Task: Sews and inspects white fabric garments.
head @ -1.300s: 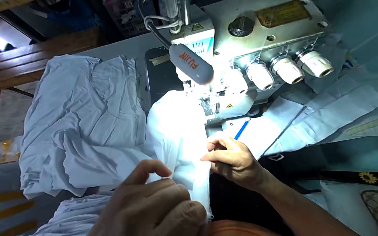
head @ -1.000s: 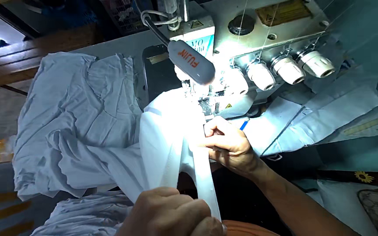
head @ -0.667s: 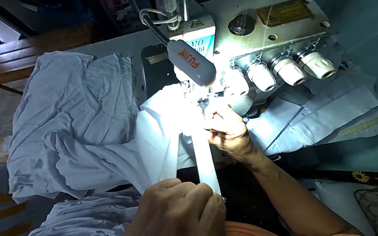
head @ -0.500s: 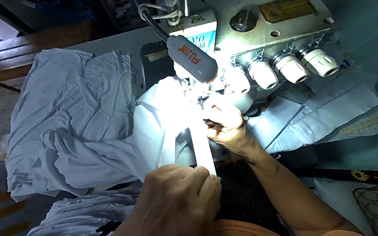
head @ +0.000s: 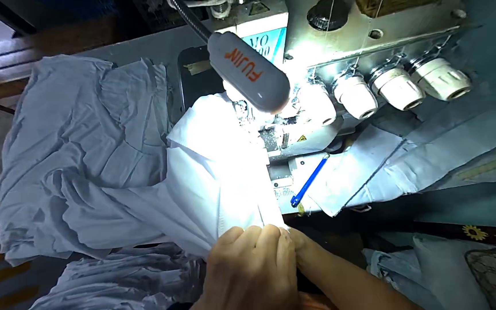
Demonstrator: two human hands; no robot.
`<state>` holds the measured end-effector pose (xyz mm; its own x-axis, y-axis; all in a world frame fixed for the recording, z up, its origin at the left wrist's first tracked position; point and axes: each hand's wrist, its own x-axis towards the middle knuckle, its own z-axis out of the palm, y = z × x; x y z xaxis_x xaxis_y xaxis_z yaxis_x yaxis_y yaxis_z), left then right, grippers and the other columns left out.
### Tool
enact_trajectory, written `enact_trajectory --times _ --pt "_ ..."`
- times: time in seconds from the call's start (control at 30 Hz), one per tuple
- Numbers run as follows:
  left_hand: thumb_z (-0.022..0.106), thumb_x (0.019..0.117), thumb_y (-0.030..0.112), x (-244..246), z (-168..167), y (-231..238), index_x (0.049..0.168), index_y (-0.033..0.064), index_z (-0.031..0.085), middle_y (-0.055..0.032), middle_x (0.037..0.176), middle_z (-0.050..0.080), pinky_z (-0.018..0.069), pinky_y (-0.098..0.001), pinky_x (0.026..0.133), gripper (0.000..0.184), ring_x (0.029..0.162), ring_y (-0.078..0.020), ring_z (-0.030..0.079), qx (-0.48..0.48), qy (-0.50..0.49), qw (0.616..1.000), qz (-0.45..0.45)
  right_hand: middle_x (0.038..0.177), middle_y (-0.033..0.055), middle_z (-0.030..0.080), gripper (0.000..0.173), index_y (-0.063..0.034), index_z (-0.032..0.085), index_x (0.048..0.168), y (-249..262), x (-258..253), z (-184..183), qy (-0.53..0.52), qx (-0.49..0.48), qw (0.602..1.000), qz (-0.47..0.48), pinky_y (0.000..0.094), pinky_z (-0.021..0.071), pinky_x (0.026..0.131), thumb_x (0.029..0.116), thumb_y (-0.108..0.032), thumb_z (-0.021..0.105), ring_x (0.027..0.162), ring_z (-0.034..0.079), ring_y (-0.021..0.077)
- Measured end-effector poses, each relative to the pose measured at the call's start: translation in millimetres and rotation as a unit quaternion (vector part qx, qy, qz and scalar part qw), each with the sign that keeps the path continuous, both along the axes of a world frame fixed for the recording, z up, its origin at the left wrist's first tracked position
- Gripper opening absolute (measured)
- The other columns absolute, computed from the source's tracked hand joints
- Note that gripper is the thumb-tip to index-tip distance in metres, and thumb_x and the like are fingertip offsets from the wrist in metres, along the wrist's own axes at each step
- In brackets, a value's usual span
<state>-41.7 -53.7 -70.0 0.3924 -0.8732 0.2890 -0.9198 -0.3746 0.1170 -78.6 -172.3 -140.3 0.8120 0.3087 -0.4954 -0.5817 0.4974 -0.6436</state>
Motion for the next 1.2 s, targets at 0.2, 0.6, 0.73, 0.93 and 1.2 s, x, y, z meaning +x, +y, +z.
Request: enact_trajectory --times 0.2,0.6,0.73,0.93,1.2 --pt "0.057 0.1 0.015 32 -9 -13 0.083 0.0069 0.072 -0.0048 0.06 0.055 0.0342 -0.0336 0.044 0.024 0.05 -0.02 0.054 0.01 -0.033 0.999 0.011 0.063 -0.0137 0.055 0.011 -0.0155 0.057 0.089 26 7 -33 -0.084 0.018 0.996 0.004 0.0132 0.0475 0.054 0.0972 -0.008 0.057 0.053 0.052 -0.0047" --pt "0.058 0.0941 0.008 80 1 -31 0.067 0.0062 0.059 -0.0035 0.056 0.046 0.0287 -0.034 0.048 0.027 0.05 -0.0191 0.048 -0.032 -0.084 0.996 0.001 0.063 -0.0146 0.06 0.012 -0.0168 0.06 0.086 21 14 -34 -0.2 -0.002 0.967 -0.16 0.0145 0.0464 0.049 0.0952 -0.009 0.059 0.052 0.054 -0.0053" --pt "0.06 0.0945 0.011 84 4 -23 0.07 0.0057 0.065 -0.0029 0.054 0.047 0.0303 -0.0339 0.047 0.025 0.048 -0.0189 0.048 -0.027 -0.06 0.998 -0.023 0.076 -0.0093 0.068 0.013 -0.004 0.073 0.093 -4 8 -40 -0.302 -0.164 0.914 -0.214 0.0145 0.0516 0.061 0.0939 -0.001 0.061 0.065 0.059 -0.0063" --pt "0.063 0.0943 0.017 73 10 -2 0.071 0.0092 0.069 -0.0014 0.056 0.054 0.0341 -0.0349 0.055 0.025 0.052 -0.0168 0.05 -0.02 -0.034 0.998 -0.042 0.081 -0.0036 0.07 0.057 0.0033 0.05 0.145 -63 7 -9 -0.361 -0.535 0.709 -0.285 0.014 0.0556 0.066 0.0921 -0.005 0.068 0.069 0.064 -0.0035" --pt "0.063 0.0968 0.013 58 -10 5 0.081 0.0084 0.073 -0.0024 0.061 0.057 0.0433 -0.0404 0.081 0.019 0.057 -0.0152 0.056 -0.044 -0.012 0.998 -0.051 0.092 0.0094 0.068 0.019 -0.0062 0.077 0.106 -63 -5 24 -0.389 -0.711 0.545 -0.212 0.0286 0.0512 0.056 0.0926 -0.011 0.064 0.07 0.064 0.016"
